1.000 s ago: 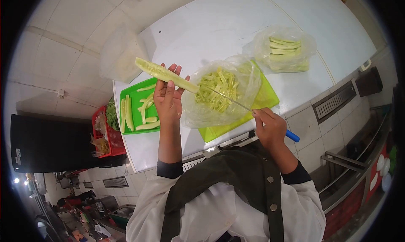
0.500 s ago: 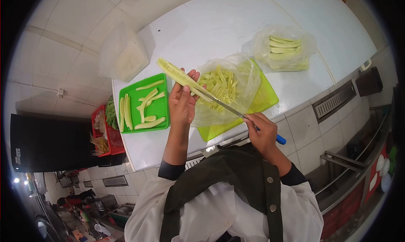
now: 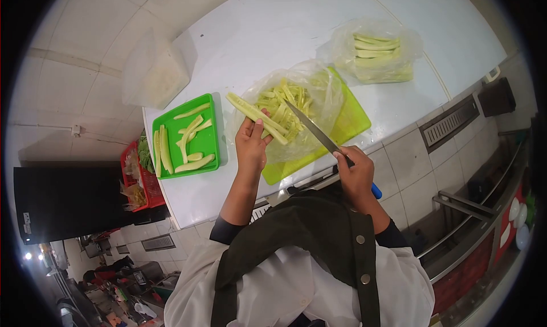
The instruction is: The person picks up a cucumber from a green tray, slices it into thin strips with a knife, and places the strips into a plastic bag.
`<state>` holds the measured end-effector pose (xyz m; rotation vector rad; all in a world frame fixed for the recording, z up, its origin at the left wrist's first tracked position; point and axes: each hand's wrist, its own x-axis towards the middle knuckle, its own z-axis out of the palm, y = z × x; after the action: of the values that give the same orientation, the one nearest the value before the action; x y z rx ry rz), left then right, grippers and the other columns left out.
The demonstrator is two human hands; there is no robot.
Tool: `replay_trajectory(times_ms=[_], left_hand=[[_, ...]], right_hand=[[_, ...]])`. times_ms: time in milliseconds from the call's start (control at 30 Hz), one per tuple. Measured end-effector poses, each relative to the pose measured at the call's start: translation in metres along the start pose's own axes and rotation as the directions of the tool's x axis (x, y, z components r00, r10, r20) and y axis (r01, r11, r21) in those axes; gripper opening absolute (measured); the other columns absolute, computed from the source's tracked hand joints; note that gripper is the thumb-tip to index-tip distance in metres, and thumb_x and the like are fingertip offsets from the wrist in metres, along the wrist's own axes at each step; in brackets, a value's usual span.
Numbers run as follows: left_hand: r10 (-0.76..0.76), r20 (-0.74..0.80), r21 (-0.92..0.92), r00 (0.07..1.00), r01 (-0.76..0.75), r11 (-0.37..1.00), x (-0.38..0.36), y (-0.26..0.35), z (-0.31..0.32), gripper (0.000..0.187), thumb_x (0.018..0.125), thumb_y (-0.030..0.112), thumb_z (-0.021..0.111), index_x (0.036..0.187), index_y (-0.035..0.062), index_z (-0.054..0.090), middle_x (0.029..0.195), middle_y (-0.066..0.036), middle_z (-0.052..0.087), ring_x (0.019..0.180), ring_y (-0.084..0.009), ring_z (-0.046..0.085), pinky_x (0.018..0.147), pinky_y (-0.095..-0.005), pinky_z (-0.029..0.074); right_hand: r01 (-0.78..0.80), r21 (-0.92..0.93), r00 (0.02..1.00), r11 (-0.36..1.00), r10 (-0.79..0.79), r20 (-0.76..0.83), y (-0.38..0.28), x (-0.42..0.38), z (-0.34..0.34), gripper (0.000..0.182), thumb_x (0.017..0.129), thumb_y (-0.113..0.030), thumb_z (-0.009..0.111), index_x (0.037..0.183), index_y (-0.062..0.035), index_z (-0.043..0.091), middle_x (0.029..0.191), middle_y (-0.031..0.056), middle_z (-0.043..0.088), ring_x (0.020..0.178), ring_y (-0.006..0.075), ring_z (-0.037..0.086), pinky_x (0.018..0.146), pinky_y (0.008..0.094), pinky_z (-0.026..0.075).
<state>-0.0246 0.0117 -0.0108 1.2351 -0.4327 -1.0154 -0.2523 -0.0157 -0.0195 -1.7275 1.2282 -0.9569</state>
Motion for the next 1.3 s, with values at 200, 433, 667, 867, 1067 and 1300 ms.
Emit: replay_trajectory(times_ms=[200,433,667,867,1067,1300], left_hand=[[0.025,0.058,0.030,0.998,-0.027,0.999,0.000,-0.002,0.006,0.040,0.093,0.011,0.044,0.130,-0.0016,0.037,0.129,-0.014,0.046,0.122,-0.0229,0.042,0.092,-0.0440,0.044],[0.052,0.051,0.043,0.997,-0.054,0.998,-0.001,0.001,0.005,0.039,0.093,0.011,0.045,0.129,-0.0011,0.039,0.127,-0.014,0.048,0.122,-0.0228,0.043,0.091,-0.0429,0.046],[-0.063,0.056,0.061,0.996,0.059,0.996,-0.001,0.001,-0.002,0.037,0.093,0.011,0.044,0.128,-0.0020,0.041,0.126,-0.012,0.050,0.118,-0.0217,0.046,0.086,-0.0398,0.049],[-0.168,0.038,0.067,0.985,0.165,0.984,-0.005,0.008,-0.007,0.035,0.094,0.011,0.040,0.126,-0.0035,0.041,0.125,-0.015,0.049,0.118,-0.0239,0.046,0.085,-0.0413,0.050],[-0.125,0.246,-0.054,0.961,0.142,0.988,-0.004,0.021,-0.008,0.043,0.094,0.015,0.034,0.131,-0.0061,0.030,0.131,-0.023,0.041,0.123,-0.0307,0.041,0.094,-0.0496,0.043],[0.004,0.347,-0.101,0.938,0.033,0.994,-0.007,0.026,-0.008,0.050,0.090,0.021,0.039,0.131,-0.0065,0.030,0.122,-0.022,0.047,0.115,-0.0307,0.048,0.094,-0.0481,0.042]], right_hand=[[0.025,0.046,0.995,0.999,-0.029,0.092,-0.006,-0.003,0.010,0.009,0.078,-0.008,0.061,0.084,-0.0010,0.063,0.077,0.0127,0.061,0.066,0.0293,0.059,0.057,0.0324,0.045],[0.077,0.091,0.993,0.993,-0.085,0.085,-0.002,-0.001,0.018,0.008,0.079,-0.007,0.061,0.084,-0.0020,0.063,0.076,0.0119,0.061,0.064,0.0302,0.059,0.056,0.0331,0.045],[0.168,0.001,0.986,0.986,-0.168,0.002,0.010,0.001,0.033,0.009,0.078,-0.006,0.061,0.086,-0.0025,0.063,0.078,0.0120,0.060,0.064,0.0310,0.058,0.056,0.0339,0.046],[0.103,-0.017,0.993,0.995,-0.104,-0.061,0.019,0.011,0.028,0.009,0.078,-0.006,0.061,0.085,-0.0011,0.063,0.076,0.0114,0.060,0.064,0.0307,0.059,0.055,0.0335,0.046],[0.046,0.161,0.998,0.986,-0.038,-0.053,0.009,0.007,0.013,0.010,0.078,-0.005,0.063,0.086,0.0011,0.063,0.076,0.0128,0.062,0.065,0.0258,0.061,0.058,0.0289,0.045],[-0.123,0.339,0.982,0.933,0.065,0.177,-0.002,0.003,-0.003,0.016,0.080,-0.004,0.061,0.094,0.0050,0.063,0.081,0.0150,0.065,0.071,0.0156,0.061,0.065,0.0260,0.045]])
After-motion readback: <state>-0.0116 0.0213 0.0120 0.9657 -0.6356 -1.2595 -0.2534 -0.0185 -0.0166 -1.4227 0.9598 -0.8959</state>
